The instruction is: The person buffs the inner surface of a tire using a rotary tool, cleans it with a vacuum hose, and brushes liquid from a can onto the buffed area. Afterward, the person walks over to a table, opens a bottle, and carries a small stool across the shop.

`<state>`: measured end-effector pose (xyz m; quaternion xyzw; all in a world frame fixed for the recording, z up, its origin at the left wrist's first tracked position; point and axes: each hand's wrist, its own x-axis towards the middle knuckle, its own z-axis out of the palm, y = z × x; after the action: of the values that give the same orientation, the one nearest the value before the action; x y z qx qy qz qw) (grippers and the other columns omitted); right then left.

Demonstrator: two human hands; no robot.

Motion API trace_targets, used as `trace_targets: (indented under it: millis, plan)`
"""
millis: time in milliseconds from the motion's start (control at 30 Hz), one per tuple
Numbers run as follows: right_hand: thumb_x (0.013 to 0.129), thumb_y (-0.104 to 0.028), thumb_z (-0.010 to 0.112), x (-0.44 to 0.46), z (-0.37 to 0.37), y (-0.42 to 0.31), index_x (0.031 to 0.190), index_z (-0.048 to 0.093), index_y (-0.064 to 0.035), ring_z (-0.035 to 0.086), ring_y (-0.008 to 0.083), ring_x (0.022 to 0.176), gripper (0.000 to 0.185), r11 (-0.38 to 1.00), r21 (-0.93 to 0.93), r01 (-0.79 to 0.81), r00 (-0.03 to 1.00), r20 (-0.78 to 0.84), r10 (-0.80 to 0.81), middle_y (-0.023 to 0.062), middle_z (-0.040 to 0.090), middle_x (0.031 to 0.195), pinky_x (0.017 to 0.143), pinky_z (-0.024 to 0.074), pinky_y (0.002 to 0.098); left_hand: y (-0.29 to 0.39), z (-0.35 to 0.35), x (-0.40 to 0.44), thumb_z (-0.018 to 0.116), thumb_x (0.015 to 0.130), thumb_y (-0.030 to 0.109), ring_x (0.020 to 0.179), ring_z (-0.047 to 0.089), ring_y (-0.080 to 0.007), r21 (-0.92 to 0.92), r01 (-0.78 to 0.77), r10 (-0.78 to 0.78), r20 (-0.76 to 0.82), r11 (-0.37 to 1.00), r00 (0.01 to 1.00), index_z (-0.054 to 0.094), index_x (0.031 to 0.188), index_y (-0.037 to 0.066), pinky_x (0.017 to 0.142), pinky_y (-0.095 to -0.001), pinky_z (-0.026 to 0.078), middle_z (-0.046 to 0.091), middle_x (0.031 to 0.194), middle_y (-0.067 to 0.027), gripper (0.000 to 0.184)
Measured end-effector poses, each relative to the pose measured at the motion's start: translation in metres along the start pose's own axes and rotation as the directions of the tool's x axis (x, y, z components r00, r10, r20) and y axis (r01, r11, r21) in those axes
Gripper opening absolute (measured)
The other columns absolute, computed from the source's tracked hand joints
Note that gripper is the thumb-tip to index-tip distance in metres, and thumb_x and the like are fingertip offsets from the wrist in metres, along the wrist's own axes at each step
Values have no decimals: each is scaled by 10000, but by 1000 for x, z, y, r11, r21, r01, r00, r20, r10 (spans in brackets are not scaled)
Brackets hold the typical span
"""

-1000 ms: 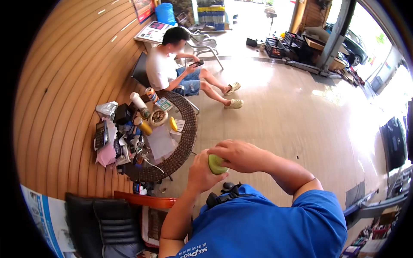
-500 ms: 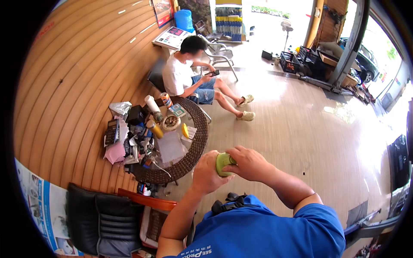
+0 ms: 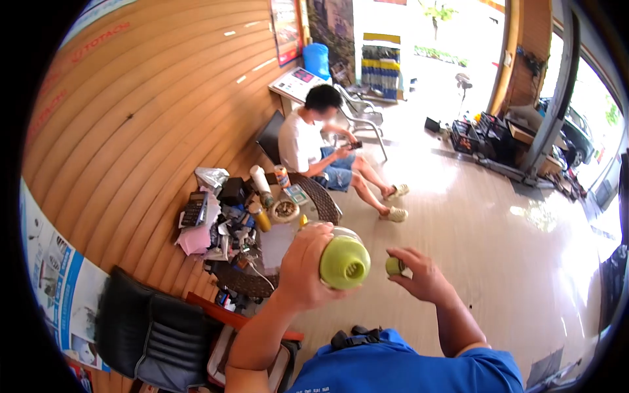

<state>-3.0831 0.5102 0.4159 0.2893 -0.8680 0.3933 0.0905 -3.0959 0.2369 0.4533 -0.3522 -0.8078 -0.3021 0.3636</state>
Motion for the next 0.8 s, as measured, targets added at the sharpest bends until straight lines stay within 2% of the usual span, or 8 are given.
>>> trace_targets:
  millis: [67,133,233,400,433,500,700,800]
  plan:
    - [767,-102,727,-4,11,10,1237,540,-62,587,347,948,508,1000,21,-23,1000,0,23,155,598,1056,836,485,396,17,-34,30,911,511,386,1116,546,-392,-23,-108,106,-85,994,991,473,1179,10,932,-472,467,559,1181,-211,883]
    - [775,-124,727,-9,20,17,1236,543,-63,595,340,956,500,991,29,-132,986,108,128,160,602,1063,831,488,394,39,-64,58,791,725,324,1022,591,-424,18,-245,244,-159,969,956,442,1162,-23,872,-502,504,568,1164,-260,658]
    - [790,-152,720,-19,40,43,1238,547,-69,601,333,959,488,1000,0,-17,989,144,17,158,608,1062,828,491,391,54,-92,84,747,787,288,999,608,-406,135,-390,412,-287,911,865,453,1098,14,863,-485,523,592,1124,-227,507]
    - [791,-176,721,-18,27,23,1234,550,-70,610,324,937,487,989,84,-119,982,157,104,155,611,1046,814,496,391,101,-104,98,660,859,260,1052,588,-403,192,-308,363,-522,932,772,446,1049,67,925,-510,507,587,1089,-150,344]
    - [788,-181,724,-19,28,25,1230,553,-70,613,322,931,486,990,81,-120,983,150,107,155,613,1039,806,498,391,100,-115,92,551,916,290,1151,501,-411,85,-337,339,-433,938,835,428,1168,134,969,-557,449,515,1219,-135,321]
    - [786,-186,727,-23,29,31,1225,556,-69,616,321,924,486,991,76,-109,986,132,98,155,615,1032,798,501,391,103,-124,93,441,973,320,1251,413,-419,-15,-361,335,-335,932,880,409,1287,201,1012,-603,390,442,1349,-119,337]
    - [787,-225,735,-27,44,54,1188,590,-75,632,322,871,452,993,82,-80,992,107,71,158,623,1000,773,510,395,90,-146,109,333,1000,370,1295,352,-448,93,-557,552,-336,825,763,384,1380,263,1037,-638,337,359,1449,-139,399]
    - [785,-242,739,-22,37,40,1189,593,-82,634,325,859,459,996,4,-88,991,104,87,161,625,996,766,511,400,101,-134,128,339,998,379,1308,333,-460,105,-639,578,-555,762,598,375,1390,257,1054,-641,309,350,1449,-160,412]
